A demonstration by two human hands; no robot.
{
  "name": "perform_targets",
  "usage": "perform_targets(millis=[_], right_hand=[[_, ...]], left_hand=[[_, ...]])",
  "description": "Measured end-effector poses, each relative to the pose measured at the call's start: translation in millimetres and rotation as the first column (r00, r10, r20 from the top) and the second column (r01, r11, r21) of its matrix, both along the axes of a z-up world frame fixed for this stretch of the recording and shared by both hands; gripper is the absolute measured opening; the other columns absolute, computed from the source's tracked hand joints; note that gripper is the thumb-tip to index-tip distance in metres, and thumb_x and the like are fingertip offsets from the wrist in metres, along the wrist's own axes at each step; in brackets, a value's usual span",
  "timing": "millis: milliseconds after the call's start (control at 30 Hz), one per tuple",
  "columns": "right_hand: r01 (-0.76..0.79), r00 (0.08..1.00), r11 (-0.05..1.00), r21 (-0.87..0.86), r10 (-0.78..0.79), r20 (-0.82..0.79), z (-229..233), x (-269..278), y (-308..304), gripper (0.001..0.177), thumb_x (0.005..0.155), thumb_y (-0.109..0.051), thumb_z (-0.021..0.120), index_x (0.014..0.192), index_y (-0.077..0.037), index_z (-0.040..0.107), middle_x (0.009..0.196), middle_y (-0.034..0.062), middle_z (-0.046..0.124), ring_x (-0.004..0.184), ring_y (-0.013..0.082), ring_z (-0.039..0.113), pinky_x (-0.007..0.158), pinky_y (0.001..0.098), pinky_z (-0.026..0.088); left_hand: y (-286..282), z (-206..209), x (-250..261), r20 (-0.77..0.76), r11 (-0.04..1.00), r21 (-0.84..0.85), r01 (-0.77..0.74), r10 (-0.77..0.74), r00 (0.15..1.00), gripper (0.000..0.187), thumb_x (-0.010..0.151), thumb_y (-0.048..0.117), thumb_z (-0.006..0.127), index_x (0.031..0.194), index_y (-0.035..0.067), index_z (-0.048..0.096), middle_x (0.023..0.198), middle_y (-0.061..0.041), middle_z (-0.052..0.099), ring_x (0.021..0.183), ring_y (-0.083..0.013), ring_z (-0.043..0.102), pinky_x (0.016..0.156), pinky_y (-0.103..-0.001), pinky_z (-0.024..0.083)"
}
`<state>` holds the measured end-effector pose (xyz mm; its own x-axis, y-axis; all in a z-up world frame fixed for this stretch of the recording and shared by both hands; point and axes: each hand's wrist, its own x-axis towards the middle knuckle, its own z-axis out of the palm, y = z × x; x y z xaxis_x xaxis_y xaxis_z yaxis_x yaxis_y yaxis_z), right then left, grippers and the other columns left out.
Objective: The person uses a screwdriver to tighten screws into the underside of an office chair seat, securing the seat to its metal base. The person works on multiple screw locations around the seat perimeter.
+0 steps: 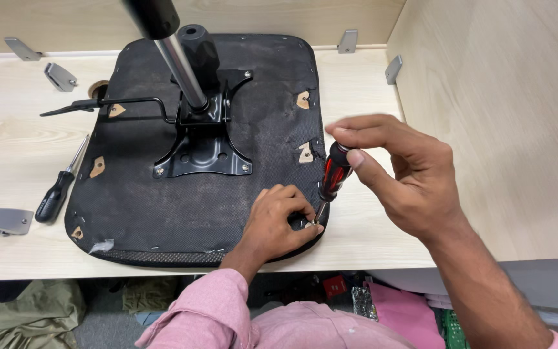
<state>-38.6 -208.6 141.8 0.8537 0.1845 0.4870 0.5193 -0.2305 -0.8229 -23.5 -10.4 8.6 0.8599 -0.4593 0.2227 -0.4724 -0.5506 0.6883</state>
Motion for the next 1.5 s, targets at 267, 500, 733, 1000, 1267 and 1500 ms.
perform_targets(millis=[267,500,733,1000,1267,1500], right_hand=[[0.173,0.984,0.985,-0.025,-0.173,-0.034,-11.1,-8.9,5.7,0.017,0.088,-0.003,0.082,0.104,-0.001,0.074,0.105,0.0111,0.070,0.089,0.0137,0.067,0.066,0.0233,0.049],[0.110,0.994,0.988,0.105,-0.108,-0.025,-2.7,-21.1,19.2,0.015,0.092,-0.005,0.065,0.107,-0.003,0.069,0.116,0.0089,0.068,0.111,0.0119,0.066,0.096,0.0237,0.057],[0.234,0.972,0.971,0.051,-0.235,0.009,-6.1,-28.4,21.4,0.015,0.091,-0.005,0.075,0.104,0.001,0.069,0.113,0.0138,0.066,0.104,0.0159,0.066,0.090,0.0286,0.057],[0.123,0.992,0.988,0.092,-0.126,0.031,-5.2,-32.8,10.9,0.015,0.095,-0.010,0.069,0.108,-0.002,0.068,0.128,0.0122,0.066,0.119,0.0149,0.065,0.101,0.0270,0.056],[0.144,0.985,0.989,-0.016,-0.142,0.094,-14.1,-23.9,9.4,0.012,0.102,-0.003,0.079,0.106,0.001,0.068,0.112,0.0148,0.068,0.107,0.0159,0.065,0.094,0.0272,0.054],[0.107,0.994,0.993,0.051,-0.107,0.011,-6.2,-29.2,24.5,0.015,0.094,-0.003,0.065,0.109,-0.003,0.066,0.121,0.0118,0.067,0.117,0.0147,0.065,0.104,0.0291,0.055]], left_hand=[[5.3,-4.2,0.4,0.056,0.996,-0.045,0.075,-0.072,0.996,0.018,0.072,0.029,0.083,0.086,0.018,0.079,0.087,0.002,0.064,0.088,-0.0191,0.059,0.082,-0.036,0.040],[3.5,-8.0,-1.3,0.075,0.996,-0.064,0.059,-0.054,0.996,0.021,0.076,0.033,0.083,0.087,0.017,0.078,0.087,0.002,0.065,0.090,-0.0197,0.059,0.083,-0.037,0.040],[0.3,-7.1,0.9,0.064,0.999,-0.027,0.039,-0.037,0.997,0.020,0.074,0.031,0.084,0.080,0.014,0.076,0.085,0.001,0.066,0.086,-0.0198,0.059,0.082,-0.037,0.040],[0.9,-5.2,3.6,0.030,0.999,-0.007,0.045,-0.045,0.999,0.020,0.073,0.032,0.085,0.078,0.015,0.076,0.081,0.002,0.066,0.082,-0.0180,0.059,0.080,-0.036,0.040],[0.5,-7.5,1.6,0.036,0.999,-0.024,0.024,-0.023,0.999,0.020,0.071,0.032,0.086,0.076,0.016,0.075,0.081,0.003,0.065,0.084,-0.0183,0.059,0.082,-0.036,0.040],[1.7,-10.7,1.8,0.052,0.998,-0.051,0.028,-0.025,0.998,0.021,0.071,0.032,0.087,0.078,0.016,0.075,0.082,0.003,0.065,0.085,-0.0180,0.060,0.082,-0.036,0.040]])
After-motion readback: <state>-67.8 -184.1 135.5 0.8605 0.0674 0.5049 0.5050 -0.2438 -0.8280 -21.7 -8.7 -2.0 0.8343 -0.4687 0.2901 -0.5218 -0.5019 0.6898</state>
